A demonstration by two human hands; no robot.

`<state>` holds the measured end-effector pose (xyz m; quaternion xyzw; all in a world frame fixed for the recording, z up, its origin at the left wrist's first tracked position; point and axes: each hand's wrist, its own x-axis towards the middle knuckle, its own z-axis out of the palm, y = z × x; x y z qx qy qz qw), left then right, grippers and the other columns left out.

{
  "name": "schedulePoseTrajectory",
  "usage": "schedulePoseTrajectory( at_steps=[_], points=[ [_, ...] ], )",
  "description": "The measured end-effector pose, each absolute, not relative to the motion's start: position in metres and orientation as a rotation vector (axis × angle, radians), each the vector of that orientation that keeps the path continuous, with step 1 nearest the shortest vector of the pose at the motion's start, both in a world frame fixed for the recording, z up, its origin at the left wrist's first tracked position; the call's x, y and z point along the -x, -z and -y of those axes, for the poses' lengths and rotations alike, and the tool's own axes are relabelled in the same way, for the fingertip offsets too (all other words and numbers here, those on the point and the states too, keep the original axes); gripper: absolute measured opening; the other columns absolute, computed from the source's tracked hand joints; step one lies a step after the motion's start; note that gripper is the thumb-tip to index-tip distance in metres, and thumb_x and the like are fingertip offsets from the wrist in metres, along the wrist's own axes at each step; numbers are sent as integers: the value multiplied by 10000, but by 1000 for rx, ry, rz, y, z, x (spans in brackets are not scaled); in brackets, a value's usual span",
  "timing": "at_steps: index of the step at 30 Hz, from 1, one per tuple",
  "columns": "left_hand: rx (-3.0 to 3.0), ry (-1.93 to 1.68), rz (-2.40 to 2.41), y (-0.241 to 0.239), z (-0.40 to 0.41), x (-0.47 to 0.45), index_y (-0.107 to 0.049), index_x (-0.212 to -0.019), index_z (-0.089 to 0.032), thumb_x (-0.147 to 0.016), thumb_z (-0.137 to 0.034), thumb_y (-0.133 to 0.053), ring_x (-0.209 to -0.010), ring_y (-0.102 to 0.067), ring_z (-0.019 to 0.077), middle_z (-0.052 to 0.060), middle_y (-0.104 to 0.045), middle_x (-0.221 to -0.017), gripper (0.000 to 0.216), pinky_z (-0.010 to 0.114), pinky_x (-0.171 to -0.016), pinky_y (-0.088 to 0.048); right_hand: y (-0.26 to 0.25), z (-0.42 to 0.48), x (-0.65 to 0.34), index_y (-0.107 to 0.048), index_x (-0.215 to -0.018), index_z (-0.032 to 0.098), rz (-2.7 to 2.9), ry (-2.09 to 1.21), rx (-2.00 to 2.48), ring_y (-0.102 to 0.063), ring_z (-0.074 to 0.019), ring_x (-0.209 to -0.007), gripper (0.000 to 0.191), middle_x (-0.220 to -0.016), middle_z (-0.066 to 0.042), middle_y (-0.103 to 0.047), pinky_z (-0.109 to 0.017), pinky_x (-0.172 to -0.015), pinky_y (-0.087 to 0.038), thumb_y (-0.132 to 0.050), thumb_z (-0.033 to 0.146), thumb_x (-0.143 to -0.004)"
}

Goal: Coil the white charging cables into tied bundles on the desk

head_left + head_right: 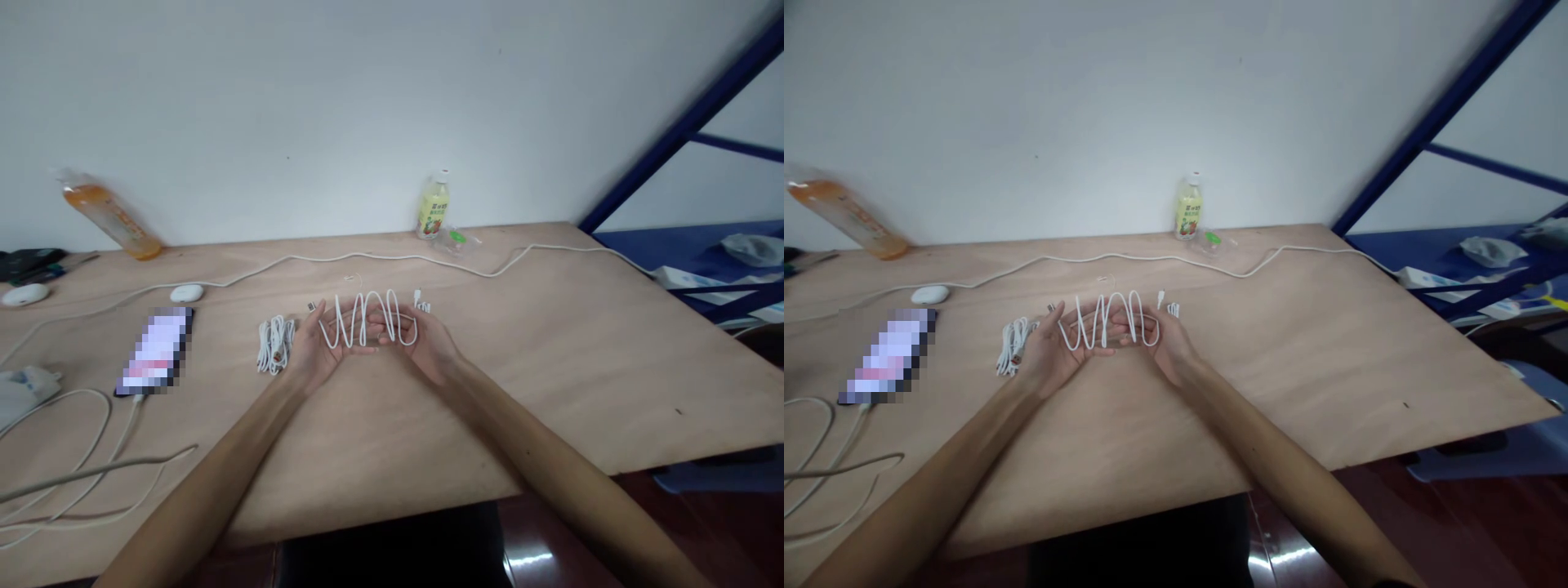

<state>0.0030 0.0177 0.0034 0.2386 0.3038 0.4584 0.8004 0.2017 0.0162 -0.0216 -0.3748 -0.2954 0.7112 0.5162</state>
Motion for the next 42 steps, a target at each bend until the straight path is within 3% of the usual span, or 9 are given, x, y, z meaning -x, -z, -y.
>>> schedulePoseTrajectory(
  at_steps=[19, 24, 34, 42],
  points=[
    [-535, -985, -653, -4, -16, -2, -589, -1559, -53, -1150, -334, -293, -1197, -805, 383, 259, -796, -1332, 578, 606, -1046, -642, 23, -16, -201, -824, -952, 215, 677, -1695, 883, -797, -259, -984, 282, -1024, -98, -873, -367, -798, -648, -562, 274, -1037],
    [-519, -967, -615, 0, -16, -1, -581, -1580, -88, -1125, -324, -376, -1219, -794, 393, 241, -793, -1354, 552, 638, -1072, -620, 22, -16, -200, -830, -928, 201, 668, -1677, 919, -794, -262, -963, 342, -1011, -117, -873, -372, -815, -630, -515, 252, -1051],
    [-482, -954, -611, -4, -17, 2, -544, -1603, -69, -1115, -472, -327, -1243, -773, 432, 270, -782, -1352, 670, 671, -1071, -604, 19, -15, -200, -832, -952, 204, 652, -1689, 930, -798, -282, -1061, 314, -1058, -127, -876, -396, -863, -637, -534, 253, -1037],
    [-468, -972, -537, -2, -18, 9, -579, -1543, -23, -1028, -766, -309, -1347, -697, 502, 324, -749, -1378, 944, 725, -1123, -531, 17, -14, -203, -839, -946, 194, 649, -1721, 866, -803, -273, -1056, 306, -1108, -129, -873, -391, -909, -641, -551, 255, -1031]
  ],
)
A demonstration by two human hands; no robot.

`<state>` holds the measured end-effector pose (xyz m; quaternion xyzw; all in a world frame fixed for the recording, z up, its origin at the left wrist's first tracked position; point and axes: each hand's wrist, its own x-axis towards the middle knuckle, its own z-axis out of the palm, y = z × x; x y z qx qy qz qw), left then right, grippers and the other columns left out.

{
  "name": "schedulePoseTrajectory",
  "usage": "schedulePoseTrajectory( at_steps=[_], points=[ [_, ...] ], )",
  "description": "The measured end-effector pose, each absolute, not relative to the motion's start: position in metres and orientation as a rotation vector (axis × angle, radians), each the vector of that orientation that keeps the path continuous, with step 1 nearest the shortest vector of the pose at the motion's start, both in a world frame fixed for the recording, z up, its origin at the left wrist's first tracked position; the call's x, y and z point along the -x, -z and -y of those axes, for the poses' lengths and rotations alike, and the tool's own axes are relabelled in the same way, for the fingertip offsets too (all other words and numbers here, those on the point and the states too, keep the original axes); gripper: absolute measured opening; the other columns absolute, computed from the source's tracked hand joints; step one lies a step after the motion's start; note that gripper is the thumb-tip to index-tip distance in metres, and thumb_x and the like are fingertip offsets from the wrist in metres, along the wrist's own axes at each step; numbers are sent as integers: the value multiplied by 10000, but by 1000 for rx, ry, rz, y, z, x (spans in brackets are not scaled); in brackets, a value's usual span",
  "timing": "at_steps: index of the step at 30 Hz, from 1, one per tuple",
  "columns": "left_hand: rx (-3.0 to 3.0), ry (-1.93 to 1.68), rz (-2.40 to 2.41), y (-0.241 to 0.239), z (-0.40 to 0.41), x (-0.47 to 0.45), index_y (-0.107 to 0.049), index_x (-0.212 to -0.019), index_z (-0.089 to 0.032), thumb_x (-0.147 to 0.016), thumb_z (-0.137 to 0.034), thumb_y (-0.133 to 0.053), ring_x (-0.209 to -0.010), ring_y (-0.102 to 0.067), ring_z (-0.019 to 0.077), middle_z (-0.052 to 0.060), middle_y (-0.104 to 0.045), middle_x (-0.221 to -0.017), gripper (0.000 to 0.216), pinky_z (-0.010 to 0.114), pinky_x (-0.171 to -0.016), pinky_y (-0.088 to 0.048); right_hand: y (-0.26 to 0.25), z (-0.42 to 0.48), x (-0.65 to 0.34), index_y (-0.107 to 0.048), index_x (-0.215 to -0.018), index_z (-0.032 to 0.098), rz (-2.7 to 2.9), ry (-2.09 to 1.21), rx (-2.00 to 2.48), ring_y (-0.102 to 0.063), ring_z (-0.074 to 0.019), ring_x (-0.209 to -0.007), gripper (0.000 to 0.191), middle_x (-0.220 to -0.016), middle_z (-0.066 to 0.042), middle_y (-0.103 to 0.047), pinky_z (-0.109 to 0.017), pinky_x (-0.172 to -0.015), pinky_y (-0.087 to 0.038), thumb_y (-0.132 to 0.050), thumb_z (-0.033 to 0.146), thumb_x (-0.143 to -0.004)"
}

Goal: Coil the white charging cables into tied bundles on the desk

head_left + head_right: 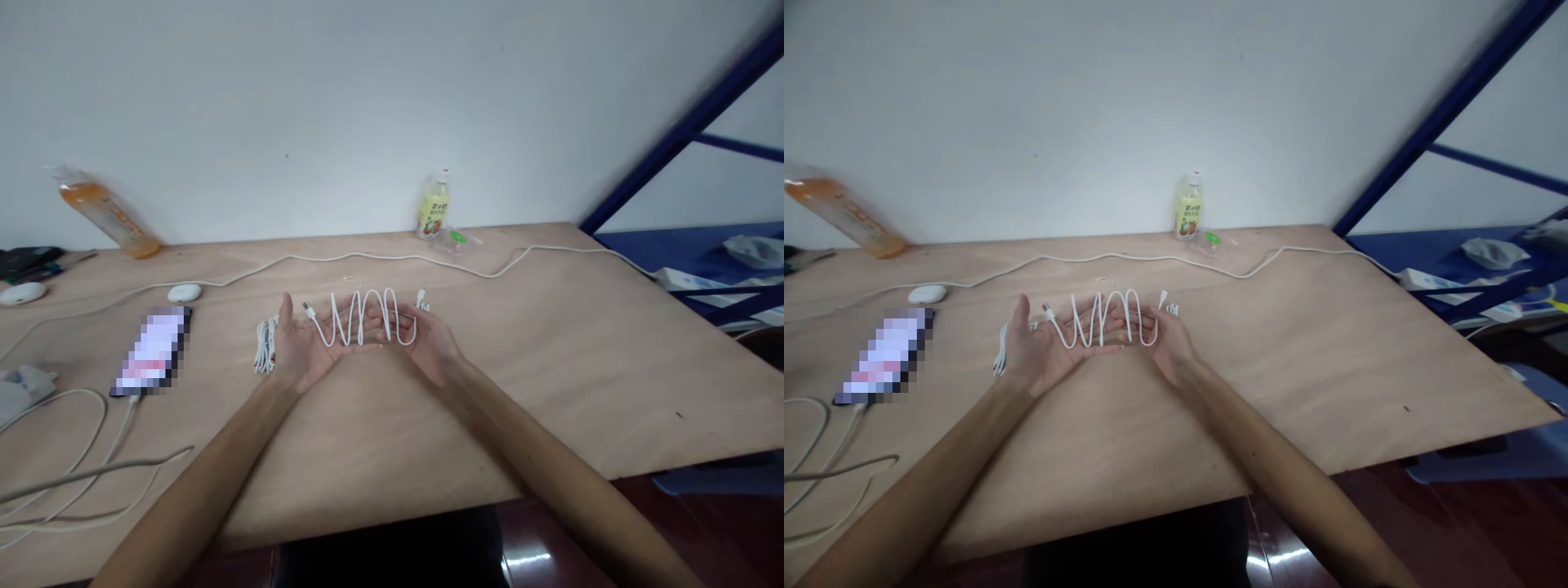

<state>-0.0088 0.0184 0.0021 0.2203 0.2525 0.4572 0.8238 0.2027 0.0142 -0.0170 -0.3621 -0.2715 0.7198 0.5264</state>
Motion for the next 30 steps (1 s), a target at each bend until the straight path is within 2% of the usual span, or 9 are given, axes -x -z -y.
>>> schedulePoseTrajectory(
  at_steps=[5, 11, 16, 20, 25, 30],
  points=[
    [-486, -942, -478, 1, -20, 12, -590, -1535, -39, -1010, -789, -354, -1386, -664, 513, 318, -729, -1418, 945, 731, -1161, -490, 19, -15, -206, -836, -1003, 205, 672, -1738, 847, -797, -281, -1112, 283, -1126, -118, -873, -439, -977, -646, -559, 259, -1009],
    [-449, -927, -426, 8, -21, 12, -561, -1570, -49, -998, -838, -290, -1409, -635, 535, 316, -705, -1456, 1011, 754, -1163, -463, 24, -17, -208, -845, -1016, 184, 635, -1806, 801, -803, -271, -1023, 300, -1094, -114, -875, -411, -889, -677, -549, 225, -991],
    [-448, -908, -408, 11, -22, 12, -556, -1583, -54, -997, -833, -298, -1409, -634, 531, 315, -706, -1457, 1008, 729, -1149, -486, 28, -18, -210, -843, -1015, 196, 670, -1815, 760, -795, -286, -1046, 302, -1115, -115, -871, -468, -952, -668, -544, 237, -998],
    [-437, -914, -389, 9, -22, 12, -549, -1597, -61, -1007, -821, -272, -1400, -648, 513, 300, -711, -1459, 1002, 713, -1155, -491, 26, -17, -209, -849, -1027, 185, 638, -1805, 775, -790, -270, -1049, 328, -1137, -113, -867, -438, -966, -659, -523, 226, -1018],
    [-424, -929, -425, 6, -20, 9, -553, -1578, -15, -1015, -826, -197, -1389, -661, 500, 314, -725, -1426, 1050, 695, -1164, -495, 24, -15, -207, -851, -969, 163, 588, -1797, 798, -799, -260, -980, 373, -1062, -117, -870, -414, -920, -667, -490, 220, -1040],
    [-423, -959, -433, 7, -18, 8, -579, -1562, -33, -1013, -812, -288, -1387, -661, 505, 305, -735, -1414, 996, 702, -1169, -488, 29, -17, -208, -851, -995, 168, 627, -1787, 753, -801, -262, -993, 312, -1083, -125, -868, -394, -960, -646, -551, 247, -1031]
  ],
)
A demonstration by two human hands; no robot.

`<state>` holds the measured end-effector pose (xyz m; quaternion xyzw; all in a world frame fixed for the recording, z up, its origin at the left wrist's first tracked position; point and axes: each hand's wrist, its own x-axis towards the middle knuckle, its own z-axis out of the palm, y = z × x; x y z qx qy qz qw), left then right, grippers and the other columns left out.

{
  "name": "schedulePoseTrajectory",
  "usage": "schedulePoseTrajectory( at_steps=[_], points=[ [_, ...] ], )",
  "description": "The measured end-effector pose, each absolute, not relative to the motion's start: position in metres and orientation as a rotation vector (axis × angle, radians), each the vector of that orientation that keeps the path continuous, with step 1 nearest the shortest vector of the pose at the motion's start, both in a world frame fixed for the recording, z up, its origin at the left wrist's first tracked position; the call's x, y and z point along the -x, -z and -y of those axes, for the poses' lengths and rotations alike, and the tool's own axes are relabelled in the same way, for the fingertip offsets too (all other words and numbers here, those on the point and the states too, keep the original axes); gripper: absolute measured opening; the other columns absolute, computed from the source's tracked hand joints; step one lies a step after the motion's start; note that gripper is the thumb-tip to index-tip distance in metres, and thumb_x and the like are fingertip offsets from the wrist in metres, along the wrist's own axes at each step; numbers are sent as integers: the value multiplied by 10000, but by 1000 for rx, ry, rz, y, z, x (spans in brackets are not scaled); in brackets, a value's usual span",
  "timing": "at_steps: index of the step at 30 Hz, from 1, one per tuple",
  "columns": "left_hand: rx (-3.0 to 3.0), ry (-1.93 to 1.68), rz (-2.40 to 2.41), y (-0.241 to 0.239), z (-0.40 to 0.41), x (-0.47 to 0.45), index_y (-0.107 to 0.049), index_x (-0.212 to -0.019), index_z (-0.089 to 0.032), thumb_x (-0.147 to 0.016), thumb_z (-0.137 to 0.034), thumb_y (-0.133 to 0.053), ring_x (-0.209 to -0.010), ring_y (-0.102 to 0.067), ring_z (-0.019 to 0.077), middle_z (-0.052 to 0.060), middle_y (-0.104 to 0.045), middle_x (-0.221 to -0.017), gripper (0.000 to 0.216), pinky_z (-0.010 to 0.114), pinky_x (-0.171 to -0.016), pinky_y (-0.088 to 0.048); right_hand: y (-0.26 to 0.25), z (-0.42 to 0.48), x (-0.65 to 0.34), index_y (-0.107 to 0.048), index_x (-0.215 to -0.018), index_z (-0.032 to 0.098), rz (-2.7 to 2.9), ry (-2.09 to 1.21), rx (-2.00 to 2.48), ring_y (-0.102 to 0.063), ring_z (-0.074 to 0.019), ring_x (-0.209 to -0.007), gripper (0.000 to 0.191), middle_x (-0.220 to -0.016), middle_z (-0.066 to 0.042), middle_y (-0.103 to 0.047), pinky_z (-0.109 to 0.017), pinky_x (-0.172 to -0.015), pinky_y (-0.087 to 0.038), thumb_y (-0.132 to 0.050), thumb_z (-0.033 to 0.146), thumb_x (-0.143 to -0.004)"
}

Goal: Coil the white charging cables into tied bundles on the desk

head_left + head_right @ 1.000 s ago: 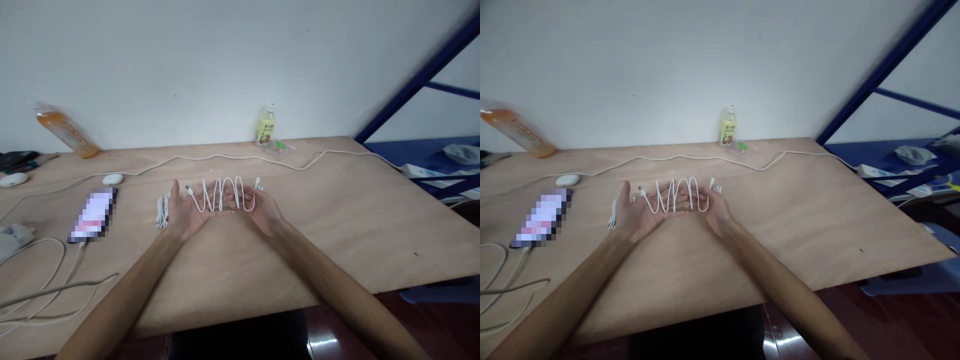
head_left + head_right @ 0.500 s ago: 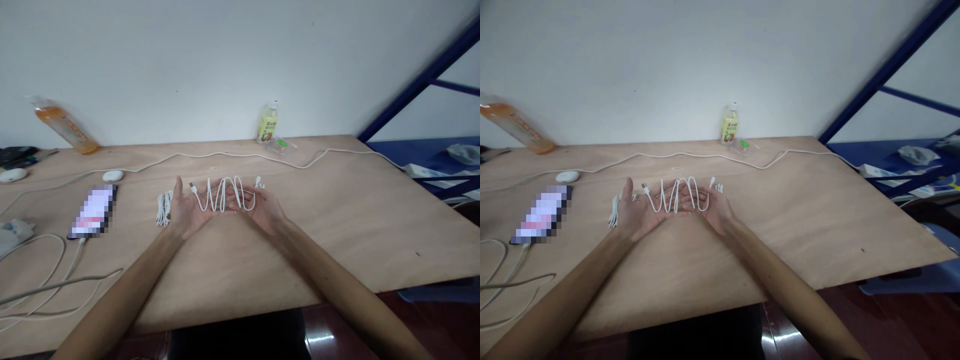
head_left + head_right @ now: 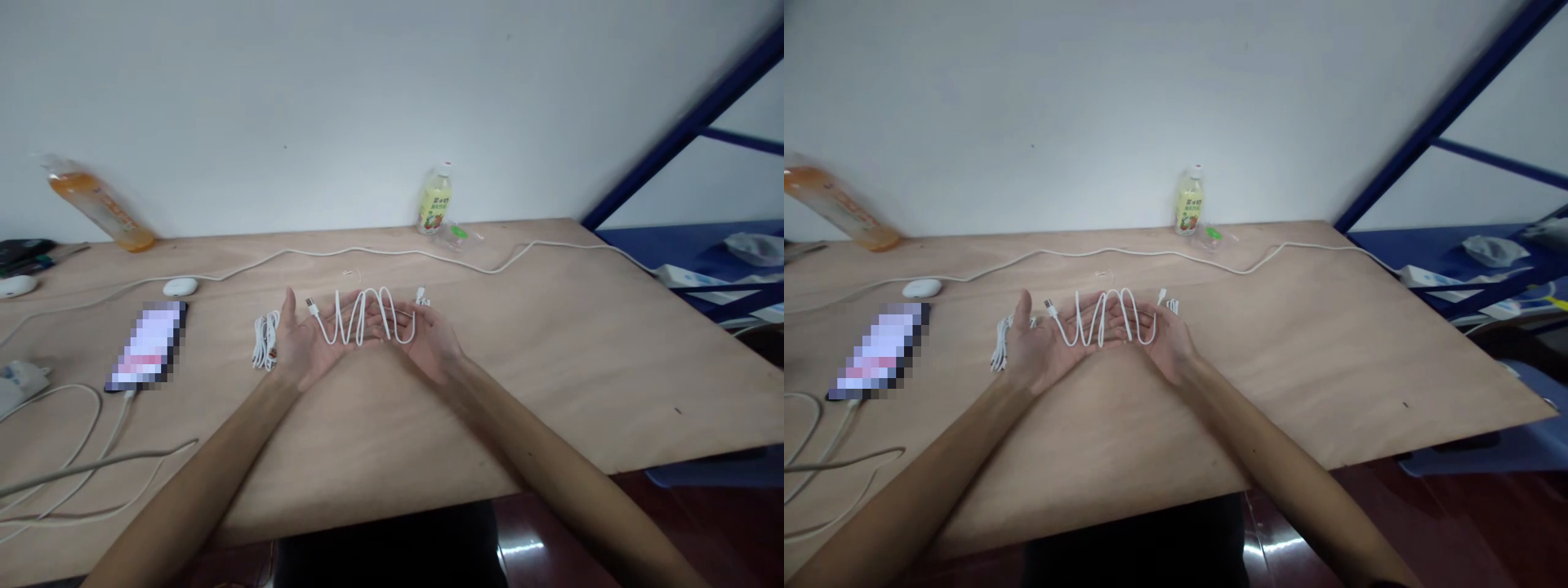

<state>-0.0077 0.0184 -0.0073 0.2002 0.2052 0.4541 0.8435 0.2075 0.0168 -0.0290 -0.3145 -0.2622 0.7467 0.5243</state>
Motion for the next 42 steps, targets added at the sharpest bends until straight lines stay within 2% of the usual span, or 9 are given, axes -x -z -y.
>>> schedulePoseTrajectory(
  at_steps=[7, 14, 25, 32, 37, 42],
  points=[
    [-406, -977, -456, 7, -19, 8, -574, -1559, -32, -1022, -801, -258, -1387, -664, 501, 311, -731, -1415, 990, 711, -1171, -482, 30, -16, -203, -862, -958, 174, 587, -1748, 813, -787, -233, -1065, 398, -1110, -98, -868, -358, -1020, -618, -475, 215, -1042],
    [-406, -979, -458, 6, -19, 9, -551, -1589, -45, -1013, -791, -322, -1417, -634, 513, 304, -728, -1428, 969, 729, -1167, -476, 36, -19, -205, -843, -1002, 195, 604, -1762, 756, -791, -253, -1081, 287, -1134, -106, -863, -389, -1032, -621, -559, 239, -1010],
    [-400, -983, -443, 6, -17, 8, -539, -1601, -72, -1012, -782, -336, -1430, -625, 508, 297, -698, -1483, 945, 737, -1171, -467, 33, -18, -203, -831, -964, 213, 546, -1765, 768, -797, -259, -1040, 313, -1038, -83, -873, -414, -1002, -642, -521, 229, -1004],
    [-415, -980, -442, 7, -18, 8, -544, -1593, -56, -1004, -789, -350, -1397, -650, 513, 303, -727, -1429, 960, 713, -1143, -504, 28, -14, -204, -836, -1007, 193, 563, -1773, 771, -778, -278, -1121, 295, -1169, -116, -860, -447, -1032, -631, -544, 238, -999],
    [-413, -981, -459, 7, -18, 8, -531, -1602, -55, -1009, -781, -352, -1373, -667, 509, 305, -725, -1430, 954, 722, -1138, -503, 27, -13, -203, -840, -1021, 190, 565, -1778, 785, -783, -270, -1075, 342, -1124, -116, -863, -436, -1009, -638, -503, 248, -1028],
    [-412, -994, -471, 6, -17, 6, -504, -1616, -42, -1014, -796, -311, -1365, -671, 512, 310, -723, -1427, 984, 729, -1138, -500, 25, -13, -203, -835, -1050, 191, 552, -1774, 789, -770, -280, -1157, 332, -1185, -114, -860, -461, -1038, -636, -509, 238, -1006]
  ],
)
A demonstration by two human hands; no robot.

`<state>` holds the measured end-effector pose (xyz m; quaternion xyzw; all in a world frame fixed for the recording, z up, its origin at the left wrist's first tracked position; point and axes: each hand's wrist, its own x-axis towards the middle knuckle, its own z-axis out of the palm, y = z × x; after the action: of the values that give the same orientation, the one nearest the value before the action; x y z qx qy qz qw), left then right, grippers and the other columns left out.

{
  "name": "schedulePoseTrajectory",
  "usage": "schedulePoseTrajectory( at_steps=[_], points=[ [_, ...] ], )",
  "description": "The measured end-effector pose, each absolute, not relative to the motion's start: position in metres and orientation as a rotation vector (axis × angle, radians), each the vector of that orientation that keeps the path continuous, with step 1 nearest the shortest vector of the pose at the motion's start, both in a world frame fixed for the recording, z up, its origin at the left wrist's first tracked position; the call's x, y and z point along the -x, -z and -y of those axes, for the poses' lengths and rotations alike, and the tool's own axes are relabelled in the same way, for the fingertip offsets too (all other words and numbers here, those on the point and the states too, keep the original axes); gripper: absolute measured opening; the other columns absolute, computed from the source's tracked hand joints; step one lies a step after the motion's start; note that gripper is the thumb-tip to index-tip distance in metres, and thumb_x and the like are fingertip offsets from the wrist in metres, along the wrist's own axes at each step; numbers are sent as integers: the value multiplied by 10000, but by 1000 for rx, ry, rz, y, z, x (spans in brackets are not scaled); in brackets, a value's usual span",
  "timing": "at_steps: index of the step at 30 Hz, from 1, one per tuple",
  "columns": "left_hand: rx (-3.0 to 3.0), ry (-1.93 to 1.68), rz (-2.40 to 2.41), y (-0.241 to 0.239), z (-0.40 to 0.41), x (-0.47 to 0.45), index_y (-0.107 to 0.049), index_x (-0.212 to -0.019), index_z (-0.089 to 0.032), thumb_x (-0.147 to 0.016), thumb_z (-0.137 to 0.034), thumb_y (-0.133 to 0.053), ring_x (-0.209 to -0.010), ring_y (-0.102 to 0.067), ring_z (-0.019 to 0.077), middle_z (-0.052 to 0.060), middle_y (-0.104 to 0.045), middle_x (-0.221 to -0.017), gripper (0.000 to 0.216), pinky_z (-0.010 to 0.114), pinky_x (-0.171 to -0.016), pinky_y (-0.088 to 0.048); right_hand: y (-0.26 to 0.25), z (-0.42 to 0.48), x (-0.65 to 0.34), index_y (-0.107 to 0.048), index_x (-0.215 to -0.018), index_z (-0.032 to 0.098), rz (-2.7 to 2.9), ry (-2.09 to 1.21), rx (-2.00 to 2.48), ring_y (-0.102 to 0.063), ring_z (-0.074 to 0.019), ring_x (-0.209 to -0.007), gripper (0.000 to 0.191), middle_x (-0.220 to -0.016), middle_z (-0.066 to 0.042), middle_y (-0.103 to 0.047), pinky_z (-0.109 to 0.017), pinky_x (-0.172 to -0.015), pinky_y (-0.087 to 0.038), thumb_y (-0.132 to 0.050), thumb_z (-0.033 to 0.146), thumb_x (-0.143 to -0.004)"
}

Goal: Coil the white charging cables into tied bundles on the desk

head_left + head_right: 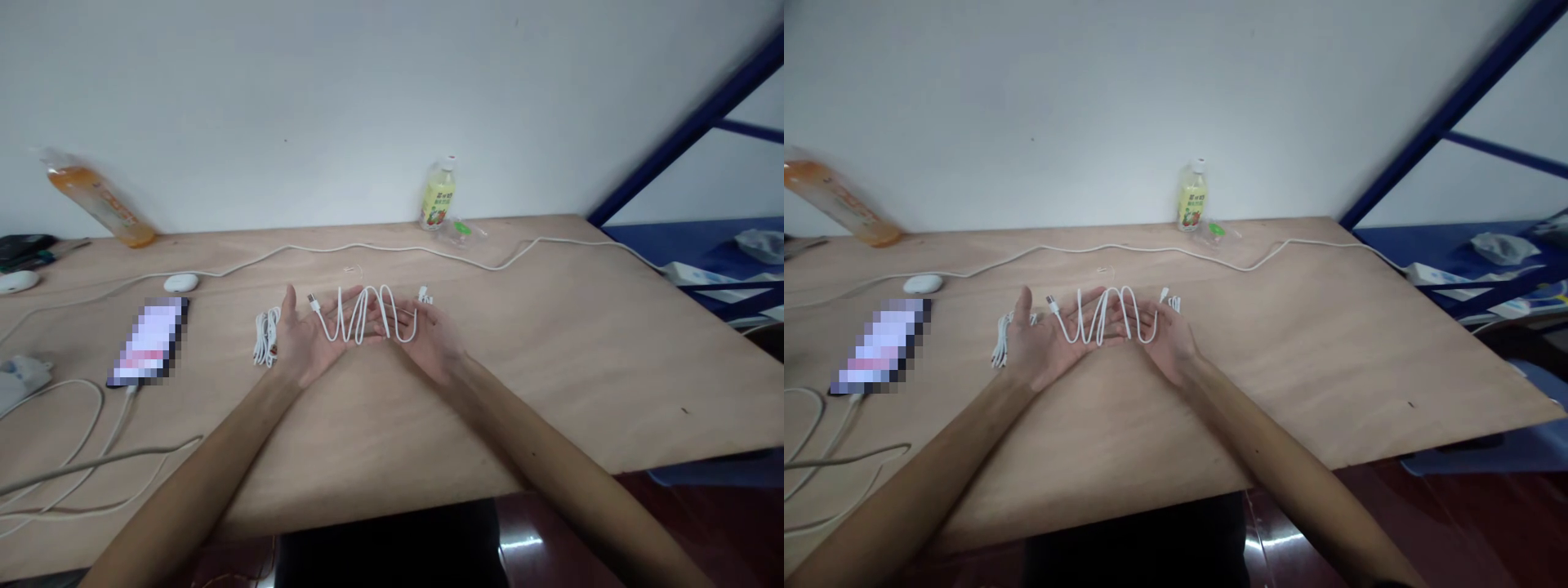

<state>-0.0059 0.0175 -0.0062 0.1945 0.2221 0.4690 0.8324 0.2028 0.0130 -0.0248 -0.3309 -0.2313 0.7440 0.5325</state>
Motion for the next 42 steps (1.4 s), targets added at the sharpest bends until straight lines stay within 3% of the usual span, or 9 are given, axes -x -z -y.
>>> schedulePoseTrajectory(
  at_steps=[5, 14, 23, 29, 36, 42],
  points=[
    [-409, -994, -467, 6, -18, 7, -530, -1593, -37, -1017, -797, -294, -1371, -665, 516, 313, -730, -1411, 983, 732, -1133, -501, 24, -13, -202, -832, -1035, 201, 525, -1757, 824, -771, -297, -1166, 334, -1149, -111, -866, -497, -1048, -637, -506, 259, -995],
    [-420, -954, -430, 7, -19, 10, -529, -1603, -57, -1007, -810, -298, -1409, -638, 520, 310, -717, -1439, 988, 727, -1143, -489, 28, -13, -205, -833, -1021, 196, 559, -1764, 751, -776, -273, -1146, 264, -1230, -114, -847, -418, -1005, -653, -580, 271, -1005],
    [-425, -930, -408, 8, -19, 11, -570, -1577, -59, -1010, -806, -296, -1389, -660, 495, 296, -736, -1414, 978, 711, -1151, -496, 28, -13, -202, -835, -959, 192, 548, -1733, 789, -768, -273, -1151, 307, -1214, -118, -850, -429, -1011, -636, -542, 268, -1012],
    [-403, -967, -431, 6, -18, 8, -580, -1579, -72, -1025, -768, -323, -1344, -690, 492, 273, -755, -1390, 925, 701, -1133, -523, 21, -8, -199, -852, -1089, 233, 716, -1784, 769, -747, -261, -1208, 333, -1222, -80, -849, -412, -1122, -555, -532, 320, -1054],
    [-362, -944, -454, 7, -10, -5, -627, -1517, -89, -1090, -683, -281, -1236, -759, 449, 247, -795, -1296, 810, 647, -1106, -567, 26, -2, -193, -840, -1208, 272, 869, -1799, 790, -755, -260, -1085, 296, -1126, -55, -846, -409, -1048, -571, -654, 428, -1040],
    [-355, -916, -491, 7, -5, -11, -653, -1467, -74, -1120, -644, -247, -1175, -781, 413, 239, -815, -1222, 780, 603, -1089, -580, 33, 5, -190, -783, -1358, 369, 959, -1708, 815, -704, -256, -1302, 345, -1381, -17, -790, -458, -1178, -523, -730, 441, -1024]
  ],
)
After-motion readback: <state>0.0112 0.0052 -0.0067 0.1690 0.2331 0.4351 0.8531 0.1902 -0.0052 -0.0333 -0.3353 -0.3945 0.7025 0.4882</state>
